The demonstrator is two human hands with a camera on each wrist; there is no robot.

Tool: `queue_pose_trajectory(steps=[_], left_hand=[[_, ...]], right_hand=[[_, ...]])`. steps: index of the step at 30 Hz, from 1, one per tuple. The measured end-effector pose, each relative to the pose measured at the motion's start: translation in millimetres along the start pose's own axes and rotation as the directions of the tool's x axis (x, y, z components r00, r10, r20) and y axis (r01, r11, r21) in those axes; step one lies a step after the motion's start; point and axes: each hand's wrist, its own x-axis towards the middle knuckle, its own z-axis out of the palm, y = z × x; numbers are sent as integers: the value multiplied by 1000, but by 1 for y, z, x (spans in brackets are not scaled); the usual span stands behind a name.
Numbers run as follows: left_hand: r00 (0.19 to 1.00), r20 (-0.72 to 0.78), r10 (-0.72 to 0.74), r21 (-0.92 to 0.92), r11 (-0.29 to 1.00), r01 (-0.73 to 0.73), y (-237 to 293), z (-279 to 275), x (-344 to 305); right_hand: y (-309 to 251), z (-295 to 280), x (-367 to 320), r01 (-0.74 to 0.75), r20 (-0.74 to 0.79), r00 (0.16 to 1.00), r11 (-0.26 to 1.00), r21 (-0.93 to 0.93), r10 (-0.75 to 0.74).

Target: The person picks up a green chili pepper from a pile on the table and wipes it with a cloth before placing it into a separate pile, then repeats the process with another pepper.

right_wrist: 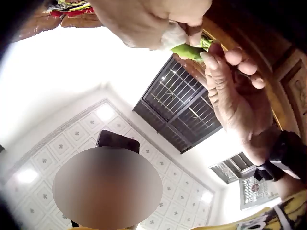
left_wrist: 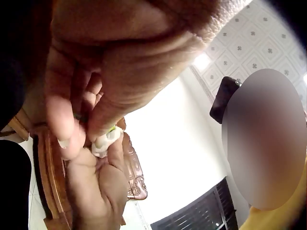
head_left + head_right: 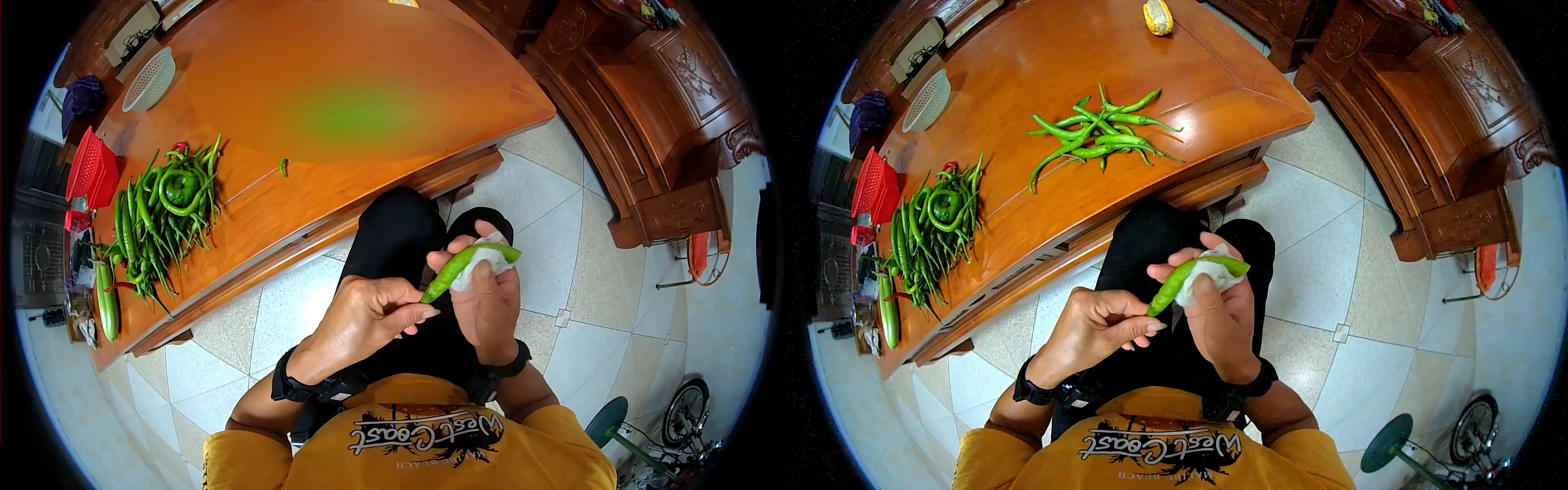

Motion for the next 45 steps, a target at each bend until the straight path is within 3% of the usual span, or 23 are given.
queue_pose_trajectory(steps=[4, 11, 14, 20, 27, 30, 34, 39, 42, 45], left_hand=[[999, 30, -38, 0, 999, 38, 2, 0, 0], [990, 65, -124, -59, 990, 128, 9, -4, 5], [994, 74, -85, -70, 994, 90, 8, -5, 4], [993, 69, -99, -37, 994, 102, 5, -4, 2], [999, 26, -30, 65, 997, 28, 3, -1, 3], [1000, 15, 8, 81, 997, -9, 2, 2, 3], [998, -9, 63, 125, 990, -62, 3, 5, 6], [997, -36, 73, 138, 988, -67, 1, 4, 6], [995, -32, 94, 151, 985, -88, 2, 3, 4], [994, -30, 102, 152, 984, -96, 1, 3, 3]], right_hand=[[4, -7, 1, 31, 14, 999, 999, 34, -32], [2, 5, -4, -164, 117, 978, 983, -81, 173], [1, 2, -2, -151, 145, 977, 986, -68, 159], [-1, -5, 4, 30, -22, 999, 999, 10, -30], [2, -4, 3, 128, -117, 985, 992, -14, -129], [1, -4, 2, 109, -105, 989, 994, 9, -108], [2, -1, 0, -81, 18, 997, 996, -24, 82], [4, 0, -4, -133, 56, 989, 991, -36, 135], [6, -2, -4, -106, 29, 994, 994, 17, 105], [2, -5, 2, 12, -51, 999, 999, 37, -10]])
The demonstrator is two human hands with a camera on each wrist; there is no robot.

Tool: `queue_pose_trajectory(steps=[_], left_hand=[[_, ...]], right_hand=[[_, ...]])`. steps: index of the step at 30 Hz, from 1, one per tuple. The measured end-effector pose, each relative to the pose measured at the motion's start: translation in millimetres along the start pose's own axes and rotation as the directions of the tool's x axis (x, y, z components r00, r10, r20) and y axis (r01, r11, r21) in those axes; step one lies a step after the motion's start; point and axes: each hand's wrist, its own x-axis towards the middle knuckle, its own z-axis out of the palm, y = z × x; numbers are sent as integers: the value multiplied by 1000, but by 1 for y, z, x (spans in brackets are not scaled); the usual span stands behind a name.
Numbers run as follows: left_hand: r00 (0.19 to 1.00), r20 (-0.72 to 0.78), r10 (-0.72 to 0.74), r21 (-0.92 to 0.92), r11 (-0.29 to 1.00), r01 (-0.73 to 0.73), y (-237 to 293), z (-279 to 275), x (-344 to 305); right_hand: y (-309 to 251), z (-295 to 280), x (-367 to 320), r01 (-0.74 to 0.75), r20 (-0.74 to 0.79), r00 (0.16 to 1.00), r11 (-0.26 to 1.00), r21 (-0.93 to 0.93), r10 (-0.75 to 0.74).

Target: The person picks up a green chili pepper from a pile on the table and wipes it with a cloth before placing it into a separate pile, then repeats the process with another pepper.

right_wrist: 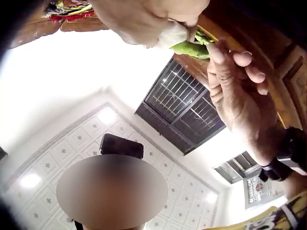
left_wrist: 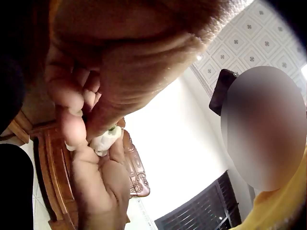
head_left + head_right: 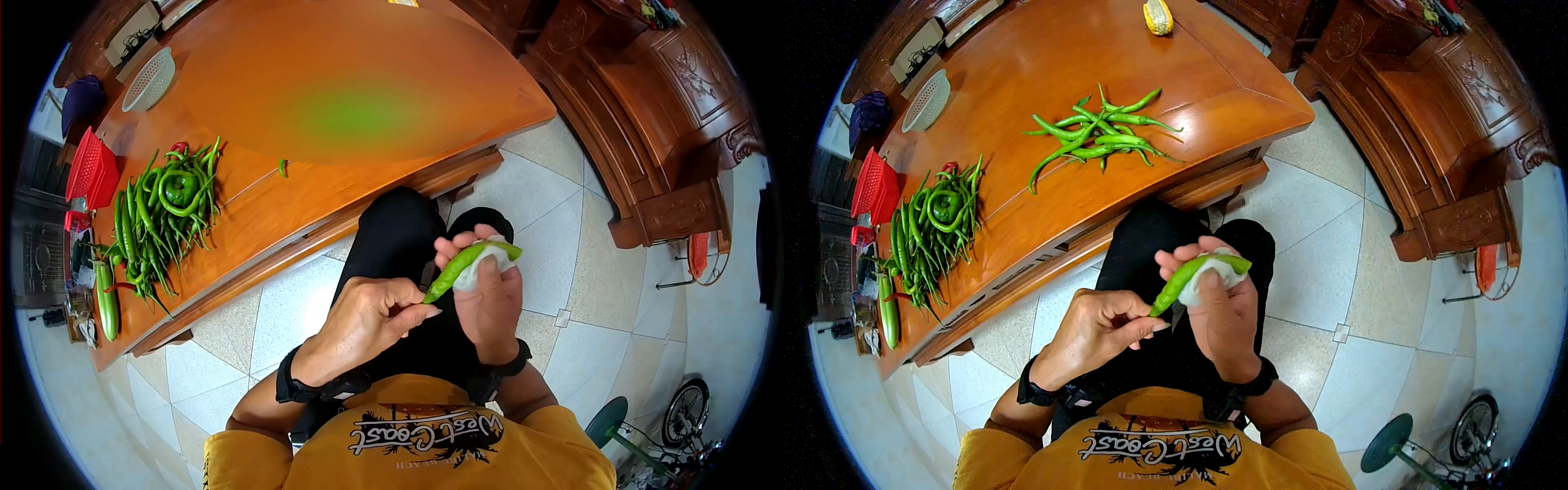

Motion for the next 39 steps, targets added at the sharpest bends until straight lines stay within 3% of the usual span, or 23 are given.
queue_pose_trajectory(steps=[4, 7, 10, 16, 19, 26, 29, 35, 38, 39], left_hand=[[1000, 1, 14, 22, 1000, -14, -1, 0, -1], [1000, 0, 27, 30, 999, -27, -2, 1, 0], [999, -11, 44, 28, 999, -43, 1, 2, 1], [1000, 9, 6, 14, 1000, -6, 2, 0, 2], [1000, 24, -12, -10, 1000, 12, 4, 0, 1], [984, 144, -107, -23, 993, 112, 10, -6, 0], [985, 174, 23, 94, 995, -39, 1, -9, 0], [989, 141, 42, 5, 999, -43, 3, -9, 0], [989, 45, 144, -20, 990, -143, -5, -4, 1], [993, 77, 86, -16, 996, -85, -4, -6, 2]], right_hand=[[2, -1, 1, 65, -42, 997, 997, 38, -64], [1, 0, 0, 12, -12, 1000, 999, 42, -11], [0, 4, -4, -158, 72, 985, 987, -25, 160], [0, 8, -6, -189, 115, 974, 979, -74, 197], [0, 4, -6, -162, 71, 984, 986, -40, 165], [-7, 4, 4, 98, 28, 995, 981, -166, -95], [-12, 0, 5, 109, 6, 994, 966, -233, -111], [-16, 6, 5, -25, 58, 997, 959, -282, 43], [-13, 3, 1, -130, 127, 978, 959, -254, 166], [-11, 5, 0, -150, 134, 972, 952, -267, 191]])
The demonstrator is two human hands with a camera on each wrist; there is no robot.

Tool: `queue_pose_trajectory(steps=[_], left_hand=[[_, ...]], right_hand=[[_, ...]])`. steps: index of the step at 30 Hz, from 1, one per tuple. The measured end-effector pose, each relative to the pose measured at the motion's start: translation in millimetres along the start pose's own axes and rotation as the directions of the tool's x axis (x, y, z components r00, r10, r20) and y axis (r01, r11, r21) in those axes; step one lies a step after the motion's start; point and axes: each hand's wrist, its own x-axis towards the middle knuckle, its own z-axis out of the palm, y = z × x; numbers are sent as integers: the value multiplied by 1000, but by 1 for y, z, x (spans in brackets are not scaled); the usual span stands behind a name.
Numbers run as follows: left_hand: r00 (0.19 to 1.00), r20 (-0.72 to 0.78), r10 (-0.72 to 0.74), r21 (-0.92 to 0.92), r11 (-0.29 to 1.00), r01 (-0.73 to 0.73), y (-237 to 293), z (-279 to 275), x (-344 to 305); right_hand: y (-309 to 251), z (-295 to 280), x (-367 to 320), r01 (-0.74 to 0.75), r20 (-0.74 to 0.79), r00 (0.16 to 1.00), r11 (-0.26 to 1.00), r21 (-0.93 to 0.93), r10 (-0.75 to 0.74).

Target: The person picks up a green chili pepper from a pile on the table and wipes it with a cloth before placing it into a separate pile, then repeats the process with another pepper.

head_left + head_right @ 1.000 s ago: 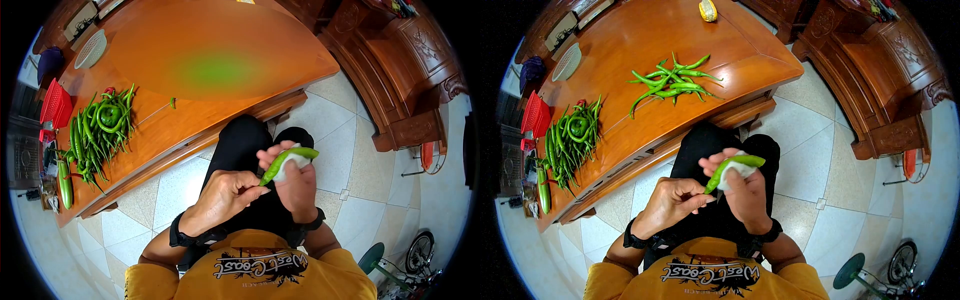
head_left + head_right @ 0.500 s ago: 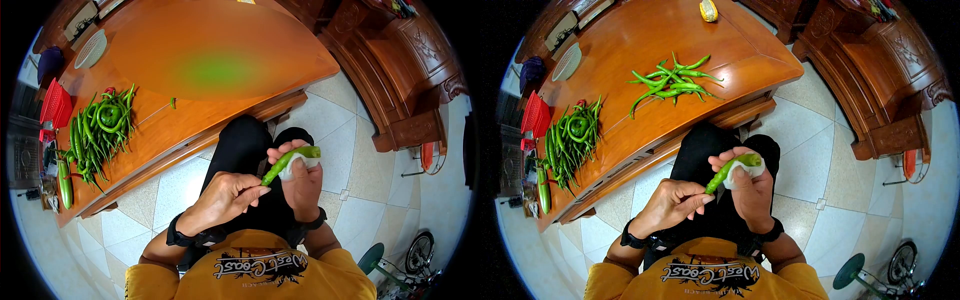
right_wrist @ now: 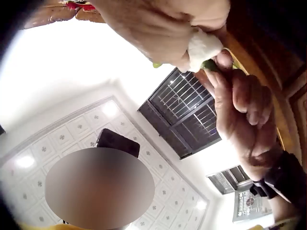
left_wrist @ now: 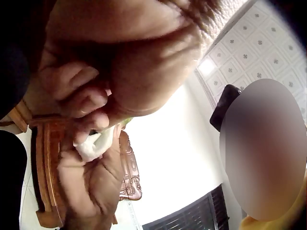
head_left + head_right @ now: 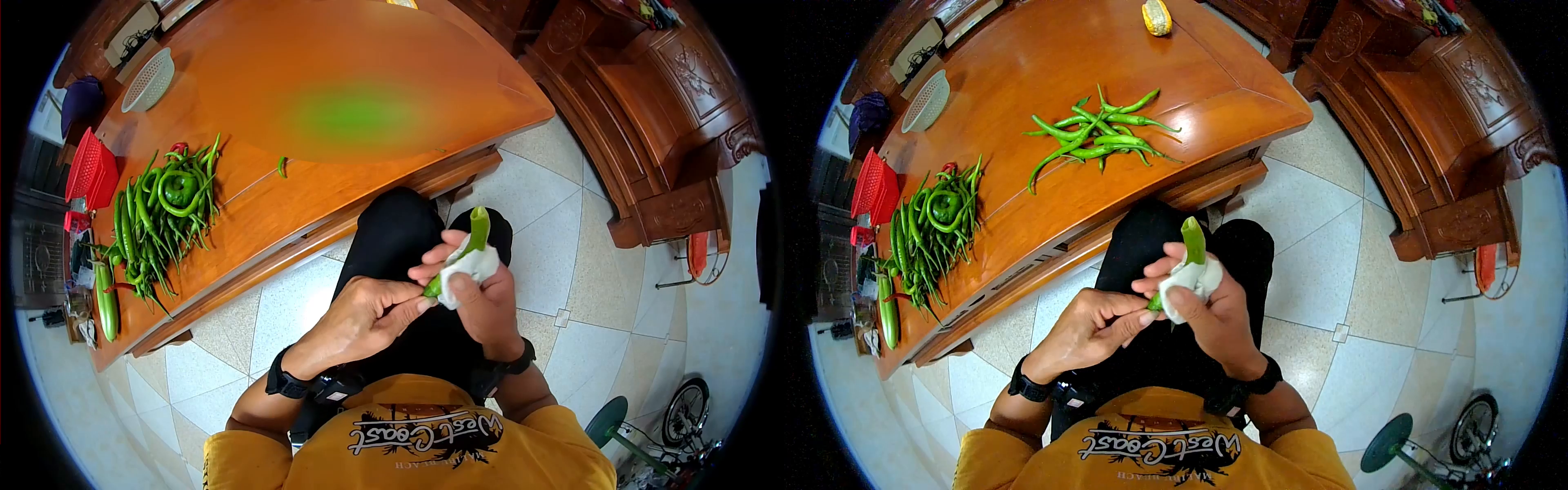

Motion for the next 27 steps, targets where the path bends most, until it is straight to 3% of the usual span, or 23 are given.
queue_pose_trajectory(steps=[2, 5, 9, 11, 16, 22, 27], left_hand=[[991, 62, -117, 4, 993, 117, 4, -5, 1], [997, -24, -79, -27, 997, 79, 4, -1, 1], [999, -2, -32, 25, 999, 32, 3, -3, 0], [999, -37, 33, 39, 999, -32, 1, -1, 0], [999, 9, -39, 75, 996, 38, 7, -4, -1], [999, -3, -41, 89, 995, 41, 5, -2, -1], [996, -84, -12, 77, 997, 19, 5, 0, 1]], right_hand=[[1, 5, -1, -44, 26, 999, 999, -22, 45], [5, 6, -3, -61, 17, 998, 998, -30, 62], [6, 7, -3, -16, -41, 999, 995, 96, 20], [5, 4, -1, 65, -79, 995, 995, 82, -59], [-2, 0, 5, 211, -201, 957, 977, -22, -211], [1, 0, 3, 84, -141, 986, 994, -67, -93], [4, 5, -1, -61, -4, 998, 998, 24, 61]])
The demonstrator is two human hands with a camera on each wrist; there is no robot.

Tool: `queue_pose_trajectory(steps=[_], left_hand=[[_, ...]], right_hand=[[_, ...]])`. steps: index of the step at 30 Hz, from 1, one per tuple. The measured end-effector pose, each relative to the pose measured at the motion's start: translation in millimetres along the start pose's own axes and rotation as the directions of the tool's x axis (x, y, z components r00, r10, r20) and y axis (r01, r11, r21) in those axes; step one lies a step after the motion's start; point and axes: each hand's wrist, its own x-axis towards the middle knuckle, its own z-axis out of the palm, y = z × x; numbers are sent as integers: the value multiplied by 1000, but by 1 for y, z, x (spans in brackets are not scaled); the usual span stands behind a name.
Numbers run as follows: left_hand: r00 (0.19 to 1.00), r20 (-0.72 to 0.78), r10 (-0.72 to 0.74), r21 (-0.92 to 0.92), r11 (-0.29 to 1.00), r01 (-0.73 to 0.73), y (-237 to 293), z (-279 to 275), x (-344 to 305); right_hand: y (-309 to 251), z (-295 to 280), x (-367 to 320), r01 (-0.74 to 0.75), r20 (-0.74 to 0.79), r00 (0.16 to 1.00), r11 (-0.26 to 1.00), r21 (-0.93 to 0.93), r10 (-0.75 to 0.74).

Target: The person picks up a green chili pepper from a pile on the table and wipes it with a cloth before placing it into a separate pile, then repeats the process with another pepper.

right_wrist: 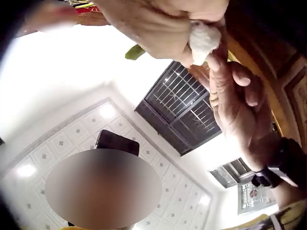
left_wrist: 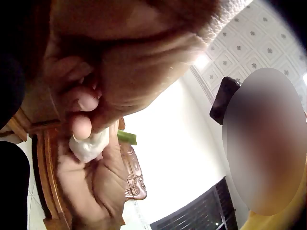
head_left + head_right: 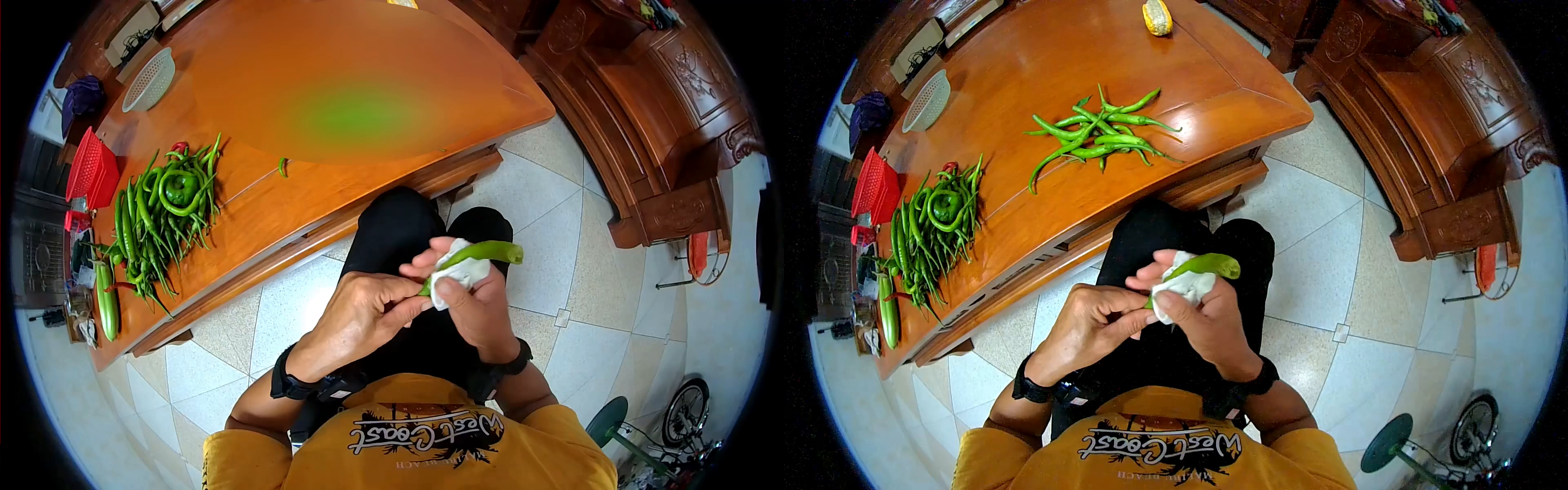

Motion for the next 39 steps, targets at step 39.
queue_pose_trajectory(steps=[39], left_hand=[[962, -132, 237, 210, 956, -207, -13, -1, 0]], right_hand=[[-3, -11, 1, 139, -122, 986, 971, 194, -117]])
